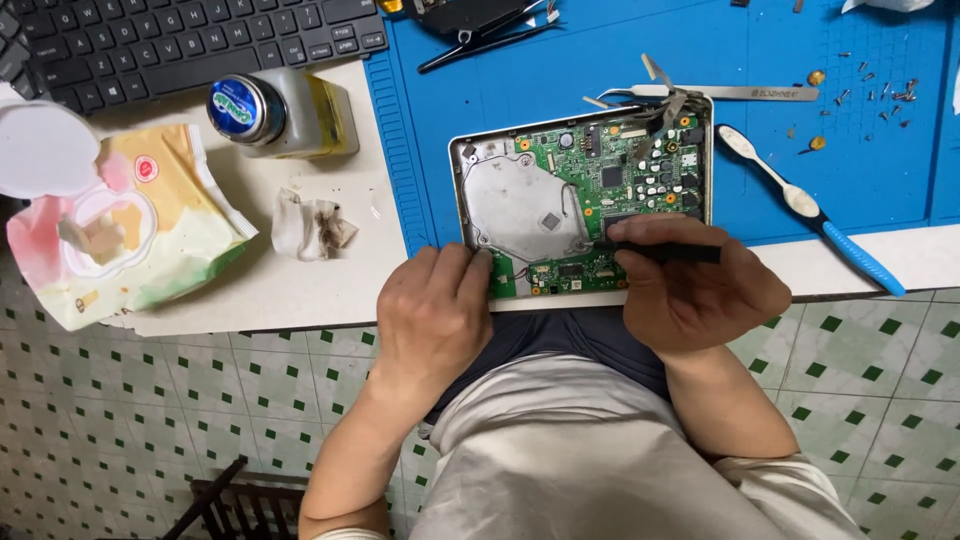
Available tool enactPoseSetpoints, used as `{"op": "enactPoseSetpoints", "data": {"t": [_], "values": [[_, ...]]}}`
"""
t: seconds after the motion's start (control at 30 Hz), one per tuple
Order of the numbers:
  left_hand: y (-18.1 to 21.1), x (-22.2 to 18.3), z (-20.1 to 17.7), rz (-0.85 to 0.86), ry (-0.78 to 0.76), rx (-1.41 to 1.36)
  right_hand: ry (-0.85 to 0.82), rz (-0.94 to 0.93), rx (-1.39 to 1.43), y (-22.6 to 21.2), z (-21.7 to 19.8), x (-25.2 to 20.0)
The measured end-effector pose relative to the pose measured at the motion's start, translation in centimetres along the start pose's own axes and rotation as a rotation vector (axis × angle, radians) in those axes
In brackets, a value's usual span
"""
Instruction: The person is using a small black tool to inspect various components on a circuit board, then picks up and rotates the device to examine it from different angles.
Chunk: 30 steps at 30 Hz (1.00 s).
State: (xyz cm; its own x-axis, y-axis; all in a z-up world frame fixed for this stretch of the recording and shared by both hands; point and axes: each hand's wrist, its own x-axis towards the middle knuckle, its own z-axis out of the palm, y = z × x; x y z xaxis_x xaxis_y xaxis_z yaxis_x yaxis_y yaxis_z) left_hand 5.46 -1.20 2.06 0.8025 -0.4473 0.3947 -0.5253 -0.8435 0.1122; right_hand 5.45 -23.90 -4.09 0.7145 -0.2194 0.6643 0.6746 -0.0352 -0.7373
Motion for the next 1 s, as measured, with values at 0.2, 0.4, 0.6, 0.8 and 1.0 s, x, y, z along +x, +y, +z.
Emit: {"op": "enactPoseSetpoints", "data": {"t": [0.2,0.4,0.6,0.8,1.0], "values": [[0.1,-1.0,-2.3,-0.231,0.06,-0.296,-0.081,0.014,-0.063,-0.6,-0.6,0.3],[0.5,-2.5,-1.9,-0.383,0.136,-0.503,-0.109,-0.024,-0.059,-1.0,-0.3,0.1],[0.4,-3.4,-0.3,-0.35,0.227,-0.503,-0.117,0.084,0.066,-2.0,2.3,-0.8],[0.1,-3.9,1.2,-0.333,0.275,-0.539,-0.087,0.124,0.084,-1.7,5.1,-1.0],[-0.6,-3.7,1.8,-0.298,0.33,-0.606,-0.055,0.092,0.011,-1.5,6.3,-1.3]]}}
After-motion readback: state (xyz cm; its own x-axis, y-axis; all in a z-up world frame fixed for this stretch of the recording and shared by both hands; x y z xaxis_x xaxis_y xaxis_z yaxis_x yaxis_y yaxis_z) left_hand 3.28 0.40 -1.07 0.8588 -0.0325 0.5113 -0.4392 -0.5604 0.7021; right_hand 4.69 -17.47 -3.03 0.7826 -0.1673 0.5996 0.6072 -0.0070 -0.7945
